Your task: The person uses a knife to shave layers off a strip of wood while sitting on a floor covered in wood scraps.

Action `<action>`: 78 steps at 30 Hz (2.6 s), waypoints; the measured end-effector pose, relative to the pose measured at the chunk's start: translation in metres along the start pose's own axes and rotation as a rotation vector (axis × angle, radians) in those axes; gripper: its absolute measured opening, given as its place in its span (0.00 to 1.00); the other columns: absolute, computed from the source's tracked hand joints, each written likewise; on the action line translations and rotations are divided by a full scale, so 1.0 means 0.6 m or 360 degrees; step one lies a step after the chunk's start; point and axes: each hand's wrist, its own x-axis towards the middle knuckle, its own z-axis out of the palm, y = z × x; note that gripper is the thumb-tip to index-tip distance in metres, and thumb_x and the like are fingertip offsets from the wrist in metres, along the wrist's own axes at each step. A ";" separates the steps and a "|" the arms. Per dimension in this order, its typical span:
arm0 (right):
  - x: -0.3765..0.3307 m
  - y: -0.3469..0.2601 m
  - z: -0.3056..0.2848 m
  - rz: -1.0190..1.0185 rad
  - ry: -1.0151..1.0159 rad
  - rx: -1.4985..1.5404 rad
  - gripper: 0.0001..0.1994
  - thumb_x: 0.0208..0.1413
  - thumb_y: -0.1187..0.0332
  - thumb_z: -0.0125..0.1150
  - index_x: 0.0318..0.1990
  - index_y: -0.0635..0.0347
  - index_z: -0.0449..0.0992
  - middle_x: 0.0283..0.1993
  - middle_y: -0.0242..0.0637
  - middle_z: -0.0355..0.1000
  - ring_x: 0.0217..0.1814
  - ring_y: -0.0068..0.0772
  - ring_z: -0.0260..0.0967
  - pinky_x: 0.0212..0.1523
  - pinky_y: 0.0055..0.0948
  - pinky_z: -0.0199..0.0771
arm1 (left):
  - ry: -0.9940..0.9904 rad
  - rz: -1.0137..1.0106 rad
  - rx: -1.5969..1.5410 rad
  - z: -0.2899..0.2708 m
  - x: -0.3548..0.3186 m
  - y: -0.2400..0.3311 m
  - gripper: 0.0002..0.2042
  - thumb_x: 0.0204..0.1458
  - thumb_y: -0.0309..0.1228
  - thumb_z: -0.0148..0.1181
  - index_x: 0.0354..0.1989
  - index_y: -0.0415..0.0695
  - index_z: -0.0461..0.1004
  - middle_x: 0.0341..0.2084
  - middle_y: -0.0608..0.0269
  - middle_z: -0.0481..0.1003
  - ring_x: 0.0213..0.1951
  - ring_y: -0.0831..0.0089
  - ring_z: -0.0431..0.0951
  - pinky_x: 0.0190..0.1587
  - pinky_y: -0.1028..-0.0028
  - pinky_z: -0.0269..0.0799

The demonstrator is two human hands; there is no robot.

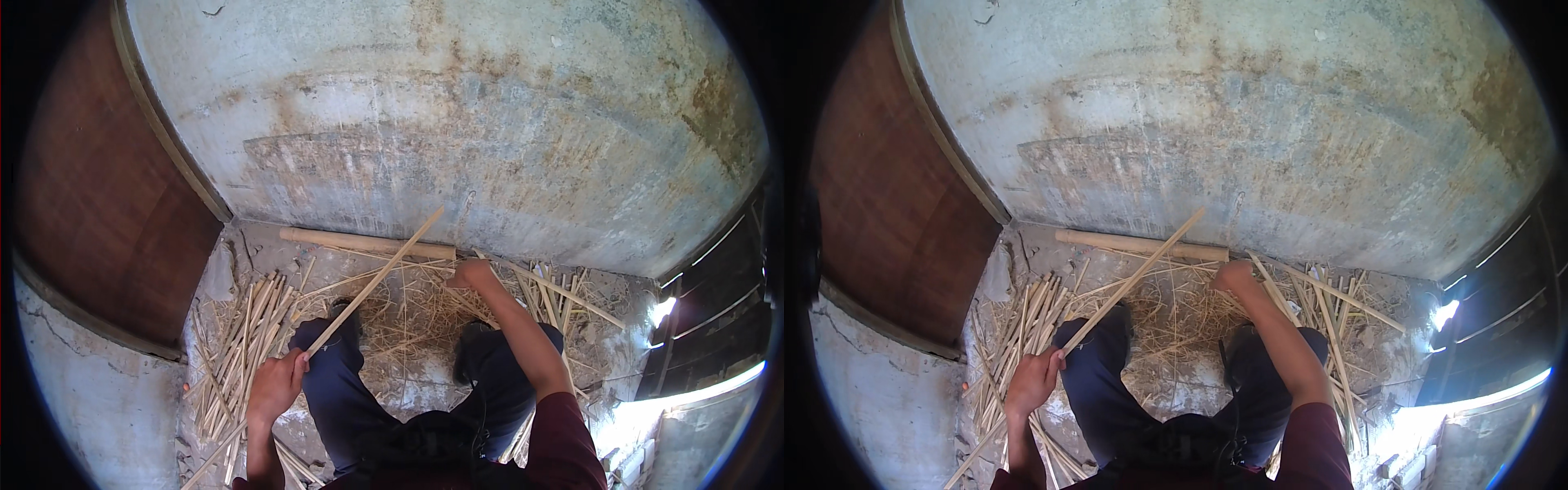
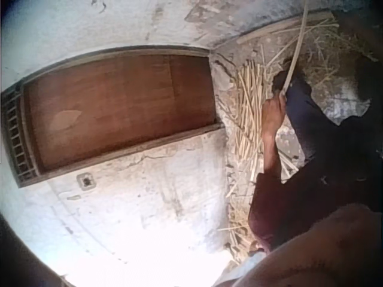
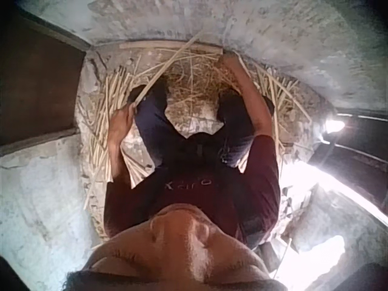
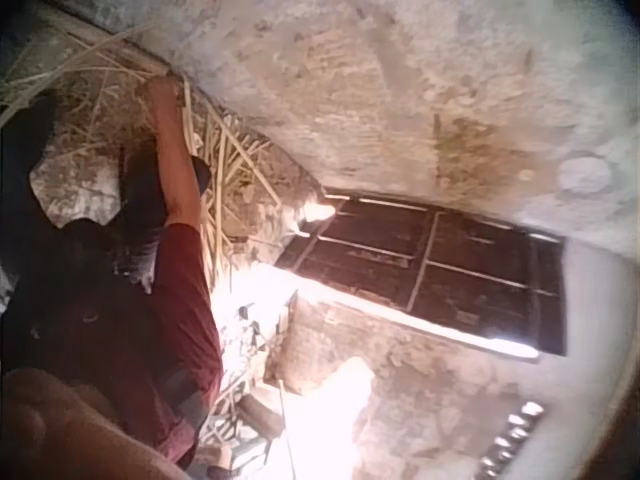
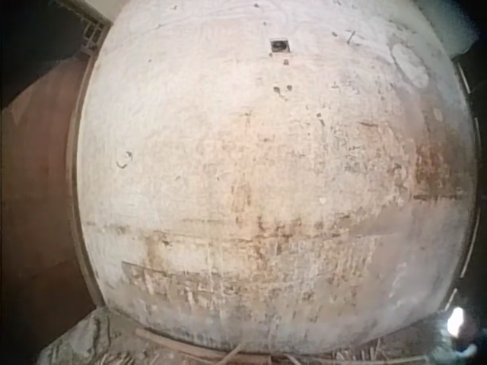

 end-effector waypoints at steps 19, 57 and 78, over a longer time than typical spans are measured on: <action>-0.217 -0.012 -0.132 -0.1226 0.1121 0.1497 0.17 0.56 0.63 0.71 0.52 0.55 0.86 0.54 0.43 0.83 0.62 0.40 0.78 0.61 0.40 0.75 | -0.0112 0.0159 0.0746 -0.102 0.113 0.075 0.19 0.70 0.46 0.50 0.42 0.47 0.84 0.25 0.46 0.81 0.33 0.45 0.83 0.39 0.49 0.78; -0.211 -0.028 -0.127 -0.1436 0.0794 0.1791 0.12 0.57 0.61 0.74 0.36 0.62 0.88 0.31 0.33 0.82 0.39 0.23 0.77 0.42 0.31 0.75 | 0.1412 0.1409 -0.0411 -0.026 0.151 0.117 0.14 0.53 0.36 0.74 0.39 0.42 0.76 0.33 0.61 0.76 0.34 0.64 0.75 0.42 0.66 0.69; -0.236 -0.067 -0.101 -0.1827 0.0665 0.2519 0.14 0.64 0.62 0.67 0.41 0.68 0.81 0.42 0.42 0.83 0.43 0.29 0.79 0.50 0.34 0.78 | 0.0800 0.0706 -0.1031 0.076 0.313 0.245 0.15 0.65 0.35 0.65 0.57 0.43 0.77 0.58 0.60 0.68 0.56 0.65 0.64 0.54 0.68 0.62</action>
